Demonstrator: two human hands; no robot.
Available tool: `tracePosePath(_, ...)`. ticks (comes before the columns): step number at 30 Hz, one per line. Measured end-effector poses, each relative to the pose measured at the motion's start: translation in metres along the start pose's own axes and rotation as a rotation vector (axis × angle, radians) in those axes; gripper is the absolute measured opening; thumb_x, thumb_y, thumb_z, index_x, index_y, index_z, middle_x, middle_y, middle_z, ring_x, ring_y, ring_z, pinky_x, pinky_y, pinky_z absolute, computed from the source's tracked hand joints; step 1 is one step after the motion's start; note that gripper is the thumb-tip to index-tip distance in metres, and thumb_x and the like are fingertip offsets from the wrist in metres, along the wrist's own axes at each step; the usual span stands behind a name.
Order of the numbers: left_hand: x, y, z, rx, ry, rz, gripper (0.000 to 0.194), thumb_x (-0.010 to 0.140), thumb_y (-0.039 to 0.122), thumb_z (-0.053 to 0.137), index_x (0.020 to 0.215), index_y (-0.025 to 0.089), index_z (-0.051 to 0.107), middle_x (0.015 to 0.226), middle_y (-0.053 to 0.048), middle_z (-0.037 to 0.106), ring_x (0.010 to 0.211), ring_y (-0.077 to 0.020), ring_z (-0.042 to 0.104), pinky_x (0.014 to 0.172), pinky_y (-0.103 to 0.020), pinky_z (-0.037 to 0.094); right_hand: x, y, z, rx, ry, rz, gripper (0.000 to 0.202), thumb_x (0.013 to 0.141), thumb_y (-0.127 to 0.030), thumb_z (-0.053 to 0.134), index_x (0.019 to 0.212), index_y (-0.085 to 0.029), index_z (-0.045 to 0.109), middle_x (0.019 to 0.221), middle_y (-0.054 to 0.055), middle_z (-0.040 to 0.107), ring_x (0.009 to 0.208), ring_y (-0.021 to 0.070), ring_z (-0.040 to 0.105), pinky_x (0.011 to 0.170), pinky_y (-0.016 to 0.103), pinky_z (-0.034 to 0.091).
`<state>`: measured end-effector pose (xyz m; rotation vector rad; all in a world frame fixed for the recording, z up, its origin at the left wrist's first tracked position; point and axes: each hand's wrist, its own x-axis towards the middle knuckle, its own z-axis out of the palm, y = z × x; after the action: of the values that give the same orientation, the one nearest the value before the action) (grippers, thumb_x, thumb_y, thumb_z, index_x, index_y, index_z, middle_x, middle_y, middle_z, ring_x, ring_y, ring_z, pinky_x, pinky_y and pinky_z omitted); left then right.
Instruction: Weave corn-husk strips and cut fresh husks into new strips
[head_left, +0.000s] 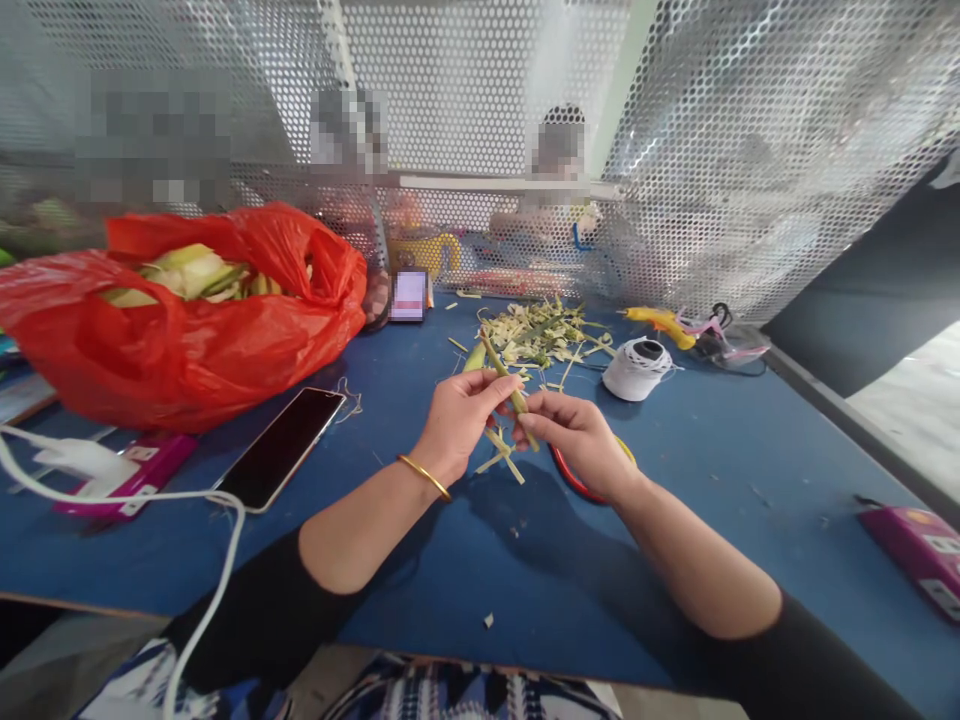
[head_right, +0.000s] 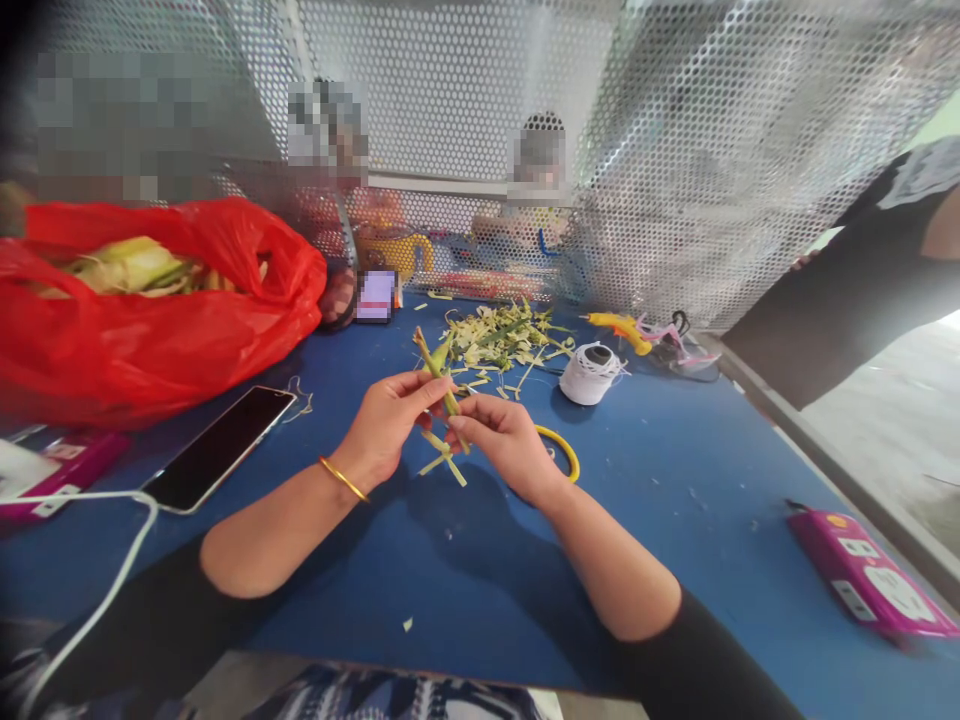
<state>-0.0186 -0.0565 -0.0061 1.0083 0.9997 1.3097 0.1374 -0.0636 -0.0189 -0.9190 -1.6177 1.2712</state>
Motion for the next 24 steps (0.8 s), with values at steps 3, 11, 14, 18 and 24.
tracePosePath(3, 0.000, -0.002, 0.000, -0.006, -0.016, -0.008, 0.018, 0.067, 0.033, 0.080, 0.064, 0.018, 0.072, 0.060, -0.002, 0.064, 0.056, -0.0109, 0.052, 0.051, -0.023, 0.038, 0.000, -0.003, 0.000, 0.063, -0.006, 0.042, 0.040, 0.077, -0.058, 0.074, 0.072, -0.019, 0.066, 0.065, 0.000, 0.067, 0.061, 0.0133, 0.059, 0.066, 0.030, 0.050)
tracePosePath(11, 0.003, -0.005, -0.001, -0.082, -0.050, -0.050, 0.024, 0.066, 0.041, 0.080, 0.070, 0.017, 0.075, 0.068, -0.004, 0.067, 0.060, -0.0115, 0.055, 0.053, -0.024, 0.040, -0.003, -0.008, 0.005, 0.251, 0.015, 0.161, 0.030, 0.070, -0.044, 0.081, 0.076, -0.019, 0.067, 0.068, 0.000, 0.068, 0.061, 0.0128, 0.060, 0.064, 0.029, 0.051)
tracePosePath(14, 0.003, -0.006, -0.001, -0.017, -0.014, 0.055, 0.022, 0.070, 0.039, 0.078, 0.071, 0.018, 0.076, 0.069, -0.004, 0.067, 0.062, -0.0122, 0.056, 0.057, -0.025, 0.043, -0.004, -0.008, 0.009, 0.353, 0.002, 0.263, 0.027, 0.065, -0.039, 0.081, 0.077, -0.019, 0.068, 0.068, -0.001, 0.065, 0.057, 0.0115, 0.058, 0.060, 0.027, 0.051)
tracePosePath(18, -0.001, -0.005, 0.001, 0.096, -0.036, 0.101, 0.020, 0.068, 0.037, 0.081, 0.071, 0.018, 0.074, 0.069, -0.003, 0.068, 0.064, -0.0136, 0.058, 0.060, -0.026, 0.046, -0.004, -0.007, 0.012, 0.174, 0.126, 0.183, 0.026, 0.068, -0.042, 0.075, 0.068, -0.020, 0.062, 0.057, -0.004, 0.057, 0.051, 0.0101, 0.049, 0.053, 0.025, 0.046)
tracePosePath(24, -0.005, -0.003, 0.004, 0.126, -0.091, -0.018, 0.010, 0.067, 0.023, 0.080, 0.068, 0.017, 0.071, 0.064, -0.002, 0.065, 0.057, -0.0118, 0.054, 0.058, -0.026, 0.046, -0.006, -0.006, 0.010, -0.244, 0.298, -0.016, 0.028, 0.081, -0.044, 0.066, 0.066, -0.021, 0.058, 0.052, -0.004, 0.054, 0.051, 0.0115, 0.046, 0.050, 0.025, 0.037)
